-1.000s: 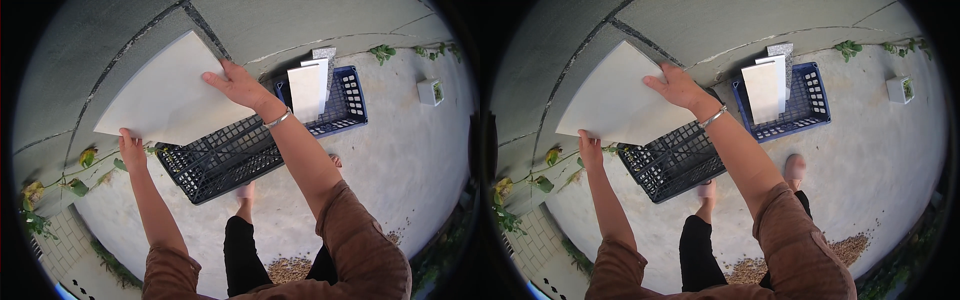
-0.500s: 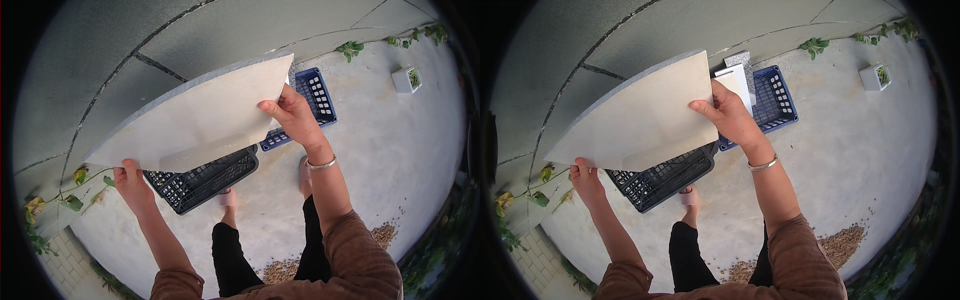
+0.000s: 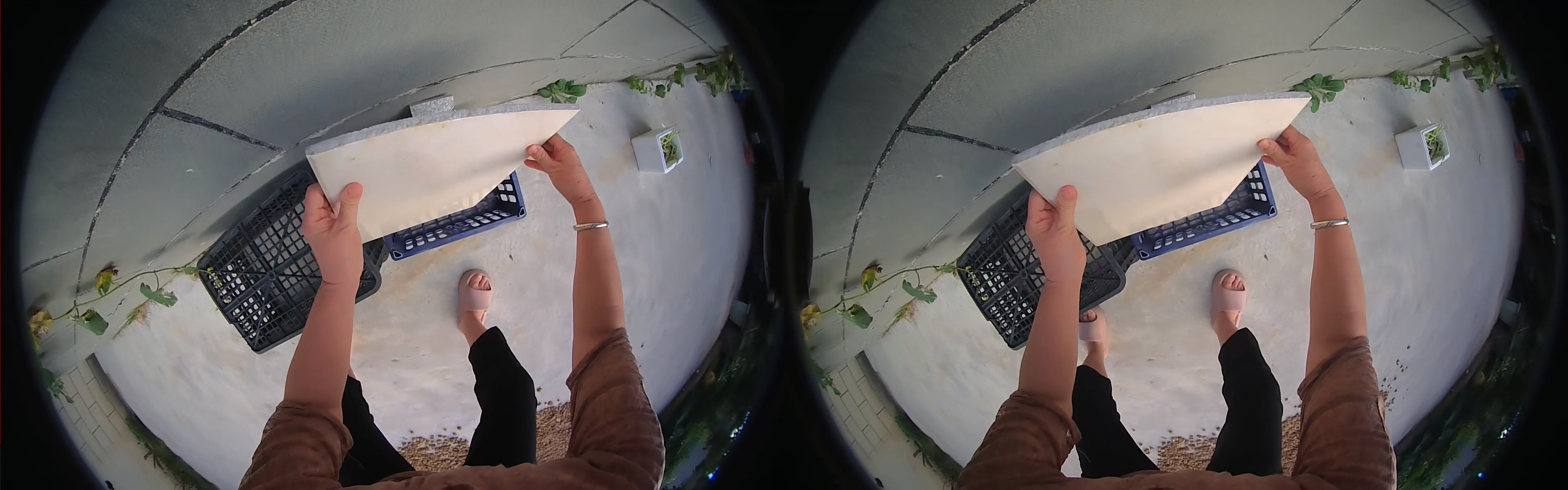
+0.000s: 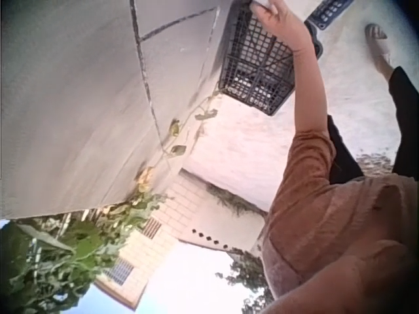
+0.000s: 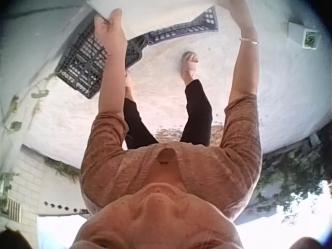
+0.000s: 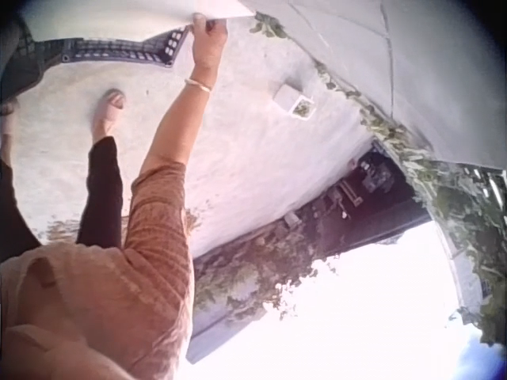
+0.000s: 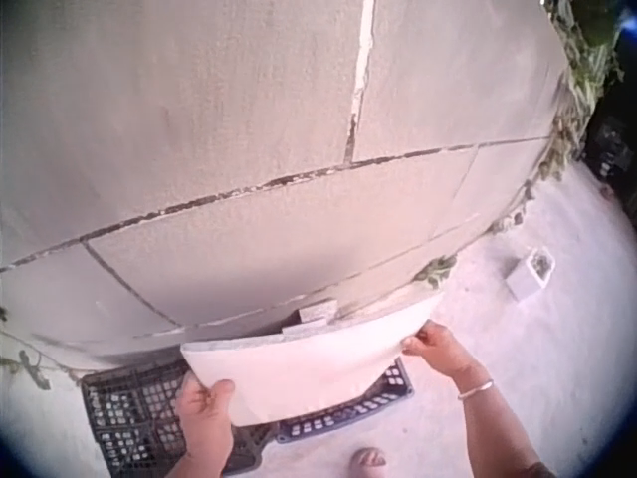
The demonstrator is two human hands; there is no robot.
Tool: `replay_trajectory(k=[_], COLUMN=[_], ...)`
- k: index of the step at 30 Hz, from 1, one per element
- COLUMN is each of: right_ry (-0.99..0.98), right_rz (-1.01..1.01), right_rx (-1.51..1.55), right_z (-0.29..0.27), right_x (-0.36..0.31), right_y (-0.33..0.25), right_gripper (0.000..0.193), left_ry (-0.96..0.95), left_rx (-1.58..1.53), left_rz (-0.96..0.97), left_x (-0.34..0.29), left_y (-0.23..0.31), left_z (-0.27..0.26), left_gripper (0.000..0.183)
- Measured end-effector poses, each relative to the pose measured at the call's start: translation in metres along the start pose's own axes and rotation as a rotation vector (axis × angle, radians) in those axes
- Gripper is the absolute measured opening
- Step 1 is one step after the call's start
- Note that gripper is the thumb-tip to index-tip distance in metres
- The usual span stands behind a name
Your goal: The person wipes a metallic gate with a cloth, hangs a towel and several hangers on the gate, and then places several flat boards into a plastic crate.
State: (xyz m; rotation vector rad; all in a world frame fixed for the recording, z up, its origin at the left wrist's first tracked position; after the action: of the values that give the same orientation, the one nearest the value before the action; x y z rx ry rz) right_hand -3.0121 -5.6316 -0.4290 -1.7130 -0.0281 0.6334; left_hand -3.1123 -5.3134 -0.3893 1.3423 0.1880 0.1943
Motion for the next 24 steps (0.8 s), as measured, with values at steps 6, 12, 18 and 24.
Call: replay_trajectory(k=[6, 12, 18, 24], right_ry=[0.0, -0.005, -0.056, -0.042], right_rz=[0.011, 0.032, 0.08, 0.061], right_rx=[0.007, -0.037, -0.149, -0.285], right_z=[-0.038, -0.053, -0.039, -0.023], right_x=[0.007, 0.025, 0.057, 0.093], right_y=[0.021, 0.049, 0.098, 0.115], right_gripper=[0.027, 0.029, 0.03, 0.031], left_ry=[0.036, 0.025, 0.016, 0.08], left_rx=[0.095, -0.007, 0.013, 0.106], left_rz=[-0.014, -0.123, -0.213, -0.235], left_x=[-0.001, -0.008, -0.009, 0.003], left_y=[-0.017, -0.088, -0.15, -0.188], left_z=[0.031, 0.032, 0.009, -0.019], left_gripper=[0.02, 0.02, 0.021, 0.024])
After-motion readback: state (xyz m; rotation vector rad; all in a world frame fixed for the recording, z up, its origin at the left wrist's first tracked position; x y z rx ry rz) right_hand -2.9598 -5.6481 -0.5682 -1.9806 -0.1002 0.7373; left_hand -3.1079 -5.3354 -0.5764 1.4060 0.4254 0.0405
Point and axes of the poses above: each hand's wrist, its own x-axis towards the middle knuckle, its own z-axis out of the palm, y = z × x, the point moved 8 cm from there along x, towards the middle knuckle, and after that the axes turned 12 degrees about -y, right-handed, at the moved point
